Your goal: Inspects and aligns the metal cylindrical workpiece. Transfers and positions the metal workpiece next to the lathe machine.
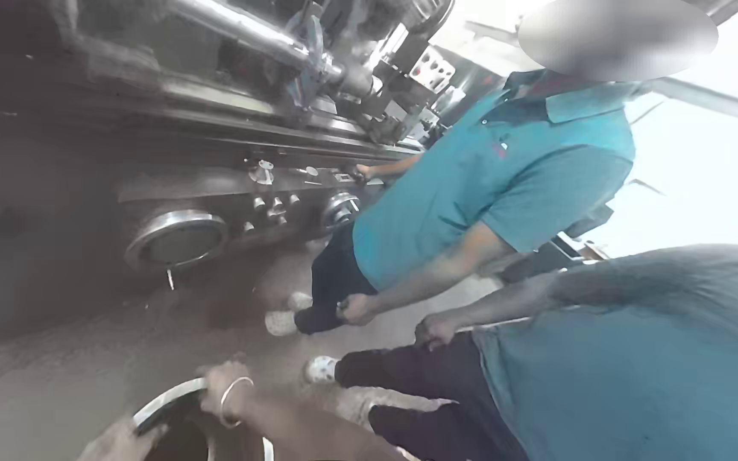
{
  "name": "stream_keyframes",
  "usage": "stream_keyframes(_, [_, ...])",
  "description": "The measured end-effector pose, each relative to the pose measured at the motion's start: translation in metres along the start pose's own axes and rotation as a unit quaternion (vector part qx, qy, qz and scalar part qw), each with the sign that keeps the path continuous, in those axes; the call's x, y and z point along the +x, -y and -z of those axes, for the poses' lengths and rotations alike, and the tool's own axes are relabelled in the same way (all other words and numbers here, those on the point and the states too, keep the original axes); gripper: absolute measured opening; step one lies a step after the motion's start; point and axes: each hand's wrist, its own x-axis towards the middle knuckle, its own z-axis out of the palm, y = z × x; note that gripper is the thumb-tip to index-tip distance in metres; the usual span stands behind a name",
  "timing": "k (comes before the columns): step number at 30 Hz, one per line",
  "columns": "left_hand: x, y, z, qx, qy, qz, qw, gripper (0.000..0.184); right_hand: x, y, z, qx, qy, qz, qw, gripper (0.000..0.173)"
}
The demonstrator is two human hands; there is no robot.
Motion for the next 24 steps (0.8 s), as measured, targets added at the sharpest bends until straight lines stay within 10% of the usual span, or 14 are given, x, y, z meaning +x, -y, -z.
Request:
stream_keyframes(17, [-0.098, 0.008, -0.029, -0.053, -0.093, -0.008, 0.994, 0.021, -0.059, -0.005, -0.054, -0.055, -0.121, -0.061, 0.989, 0.043])
stream_keyframes(24, [-0.182, 0.039, -0.106, -0.012, -0.322, -0.036, 0.946, 0.032, -0.156, -0.017, -0.133, -0.058, -0.272, 0.053, 0.959, 0.033])
